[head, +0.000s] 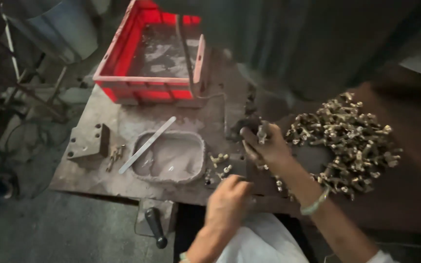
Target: The person picks small brass fittings one at a time from a pile on the workbench and holds each against a spinning bench-mounted grinding machine to polish it, then sets the finished piece on the bench, repeating the cycle. At one point the person reaches into a red water-filled crate.
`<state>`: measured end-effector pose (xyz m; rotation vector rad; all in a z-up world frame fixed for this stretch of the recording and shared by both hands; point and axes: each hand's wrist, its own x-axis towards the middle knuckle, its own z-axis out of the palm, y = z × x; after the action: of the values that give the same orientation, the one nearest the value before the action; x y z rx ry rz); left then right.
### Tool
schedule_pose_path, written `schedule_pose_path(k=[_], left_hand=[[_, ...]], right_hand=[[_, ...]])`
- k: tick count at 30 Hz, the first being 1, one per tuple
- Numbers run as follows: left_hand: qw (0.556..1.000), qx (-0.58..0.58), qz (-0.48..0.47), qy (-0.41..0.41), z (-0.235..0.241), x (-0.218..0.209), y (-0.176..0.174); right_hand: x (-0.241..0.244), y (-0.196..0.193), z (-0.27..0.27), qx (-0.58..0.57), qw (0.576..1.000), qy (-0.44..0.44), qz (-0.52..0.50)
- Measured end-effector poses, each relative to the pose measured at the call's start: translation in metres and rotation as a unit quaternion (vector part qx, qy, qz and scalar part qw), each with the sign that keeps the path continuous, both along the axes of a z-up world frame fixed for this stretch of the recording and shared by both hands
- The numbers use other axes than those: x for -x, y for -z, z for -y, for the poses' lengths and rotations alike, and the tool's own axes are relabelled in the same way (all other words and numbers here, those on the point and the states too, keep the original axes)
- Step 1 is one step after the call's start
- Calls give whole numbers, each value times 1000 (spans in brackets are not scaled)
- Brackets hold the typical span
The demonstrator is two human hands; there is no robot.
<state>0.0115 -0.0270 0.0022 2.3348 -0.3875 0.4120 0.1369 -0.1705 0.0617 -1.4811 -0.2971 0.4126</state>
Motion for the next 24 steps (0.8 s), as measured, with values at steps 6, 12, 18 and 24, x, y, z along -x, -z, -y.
schedule_pose_path(k=[6, 12, 18, 24], left_hand=[[993, 10, 22, -112, -108, -19, -55], [983, -111, -88, -117, -115, -41, -5], [974, 94, -170, -115, -138, -44, -9], [802, 506, -312, -58, -117, -11, -17]], right_hand=[[9, 5, -34, -116, 960, 244, 67], [13, 8, -34, -150, 952, 265, 32], [19, -6, -36, -134, 951, 279, 18], [22, -10, -38, -104, 950, 288, 58]])
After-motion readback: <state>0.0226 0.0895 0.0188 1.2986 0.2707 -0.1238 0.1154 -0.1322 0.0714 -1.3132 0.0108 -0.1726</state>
